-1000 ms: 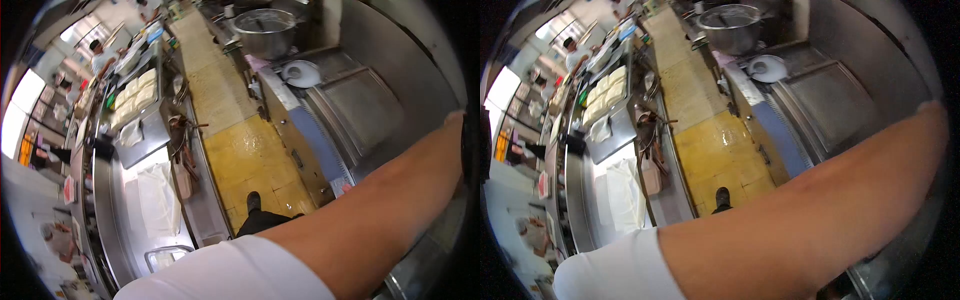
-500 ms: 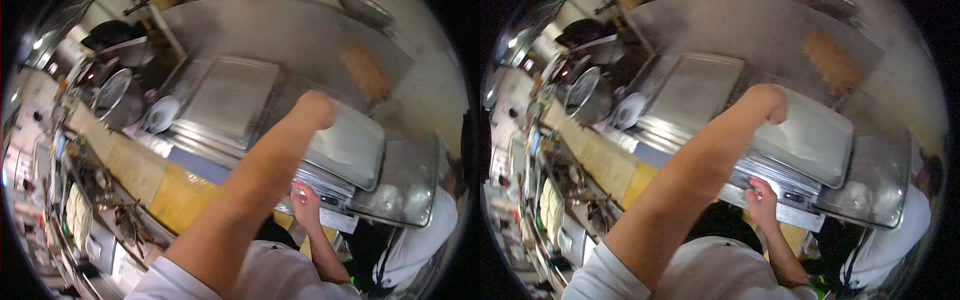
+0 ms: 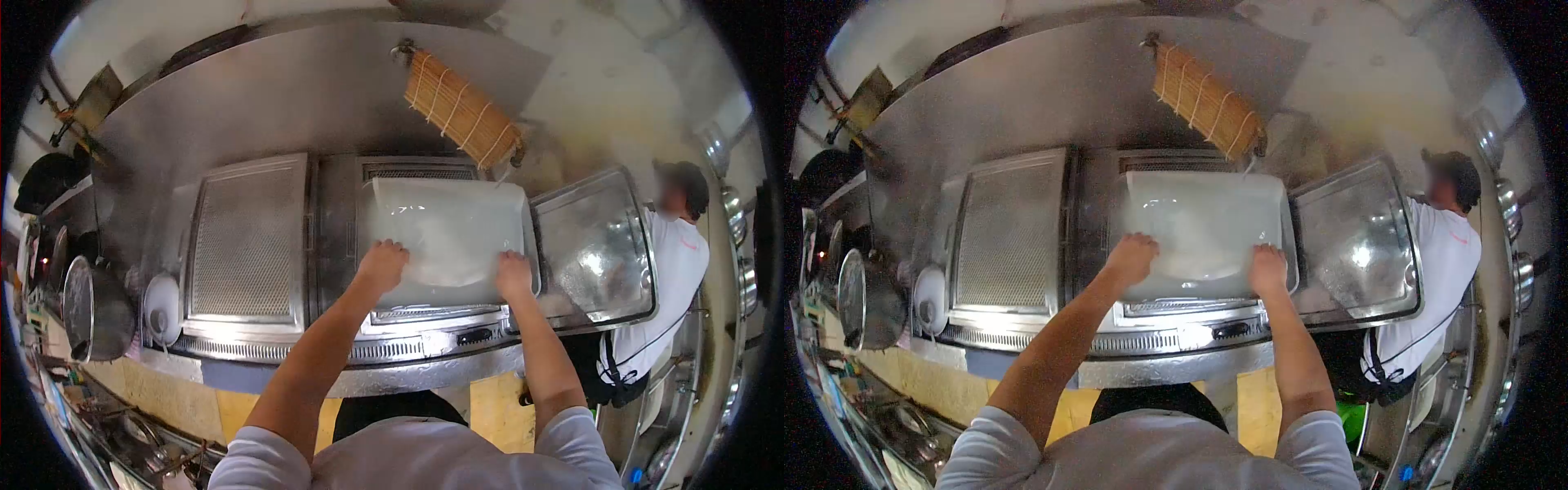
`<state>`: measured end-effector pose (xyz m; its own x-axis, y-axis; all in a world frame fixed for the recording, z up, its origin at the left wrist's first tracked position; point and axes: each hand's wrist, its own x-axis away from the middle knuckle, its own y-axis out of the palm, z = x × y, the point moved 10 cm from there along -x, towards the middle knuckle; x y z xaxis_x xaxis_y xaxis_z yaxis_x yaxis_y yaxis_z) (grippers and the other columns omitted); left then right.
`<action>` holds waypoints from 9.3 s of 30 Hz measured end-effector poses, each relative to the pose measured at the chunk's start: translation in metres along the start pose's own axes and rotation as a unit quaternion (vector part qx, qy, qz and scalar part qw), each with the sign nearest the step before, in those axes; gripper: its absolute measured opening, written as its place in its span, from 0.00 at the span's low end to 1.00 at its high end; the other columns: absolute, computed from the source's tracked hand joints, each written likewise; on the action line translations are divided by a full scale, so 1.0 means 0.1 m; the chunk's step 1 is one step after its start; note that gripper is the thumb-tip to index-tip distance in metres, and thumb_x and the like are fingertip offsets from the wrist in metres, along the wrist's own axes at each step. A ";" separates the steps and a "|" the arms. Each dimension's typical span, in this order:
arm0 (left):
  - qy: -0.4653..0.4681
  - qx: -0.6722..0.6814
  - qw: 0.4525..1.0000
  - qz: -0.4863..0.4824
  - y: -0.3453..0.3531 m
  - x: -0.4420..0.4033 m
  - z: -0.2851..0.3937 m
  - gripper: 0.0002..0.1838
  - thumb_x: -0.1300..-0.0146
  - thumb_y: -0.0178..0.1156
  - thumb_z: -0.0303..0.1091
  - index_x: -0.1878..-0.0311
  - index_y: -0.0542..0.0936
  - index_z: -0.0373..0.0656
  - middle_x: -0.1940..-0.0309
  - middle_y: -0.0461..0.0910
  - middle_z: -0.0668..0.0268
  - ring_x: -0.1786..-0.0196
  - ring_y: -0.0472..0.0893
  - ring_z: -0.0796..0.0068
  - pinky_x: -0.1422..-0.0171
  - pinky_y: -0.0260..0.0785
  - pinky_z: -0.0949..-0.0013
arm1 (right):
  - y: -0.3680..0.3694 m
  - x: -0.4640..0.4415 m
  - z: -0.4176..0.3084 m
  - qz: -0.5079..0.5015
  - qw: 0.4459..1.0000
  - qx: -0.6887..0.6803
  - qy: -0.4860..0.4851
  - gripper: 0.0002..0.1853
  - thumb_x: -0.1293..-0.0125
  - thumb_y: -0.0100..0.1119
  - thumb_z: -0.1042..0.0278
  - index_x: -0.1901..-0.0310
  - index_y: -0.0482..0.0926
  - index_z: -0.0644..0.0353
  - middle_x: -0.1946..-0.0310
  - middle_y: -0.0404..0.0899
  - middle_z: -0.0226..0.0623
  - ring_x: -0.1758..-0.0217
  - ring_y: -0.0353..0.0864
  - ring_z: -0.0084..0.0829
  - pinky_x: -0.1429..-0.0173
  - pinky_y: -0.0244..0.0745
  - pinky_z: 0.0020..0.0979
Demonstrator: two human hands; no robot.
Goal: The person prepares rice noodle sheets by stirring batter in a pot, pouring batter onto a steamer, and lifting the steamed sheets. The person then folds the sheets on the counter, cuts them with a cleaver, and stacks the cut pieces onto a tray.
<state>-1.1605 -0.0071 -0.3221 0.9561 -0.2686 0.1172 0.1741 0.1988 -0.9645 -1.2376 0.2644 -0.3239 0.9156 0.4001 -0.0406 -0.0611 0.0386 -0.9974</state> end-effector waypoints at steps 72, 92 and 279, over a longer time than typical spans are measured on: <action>-0.090 0.251 0.765 0.586 -4.54 5.24 -1.24 0.13 0.30 0.64 0.24 0.44 0.85 0.33 0.61 0.87 0.66 0.58 0.81 0.81 0.49 0.74 0.76 | -5.45 1.36 -1.88 0.170 0.685 -0.673 -0.221 0.12 0.33 0.57 0.75 0.53 0.83 0.71 0.59 0.84 0.37 0.60 0.81 0.23 0.54 0.74 0.24; -0.104 0.290 0.754 0.580 -4.13 6.83 -2.77 0.07 0.23 0.60 0.30 0.56 0.80 0.35 0.68 0.80 0.74 0.64 0.75 0.85 0.58 0.67 0.78 | -5.09 1.90 -4.16 0.267 0.844 -0.454 -0.106 0.06 0.32 0.63 0.76 0.57 0.83 0.69 0.67 0.83 0.29 0.65 0.80 0.18 0.59 0.77 0.24; -0.208 0.324 0.908 0.167 -0.48 5.36 -2.10 0.18 0.37 0.65 0.31 0.44 0.81 0.41 0.63 0.88 0.53 0.60 0.88 0.51 0.54 0.81 0.52 | -0.32 0.59 -3.68 -0.010 0.975 -0.172 0.142 0.14 0.37 0.61 0.63 0.54 0.88 0.59 0.51 0.88 0.50 0.46 0.86 0.54 0.43 0.81 0.50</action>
<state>-0.7056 -0.3588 -0.2628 0.9639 0.2608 0.0538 -0.1679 0.7519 -0.6376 -1.0357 -0.0501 -0.3162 0.9913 0.1309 0.0139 0.0510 -0.2851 -0.9572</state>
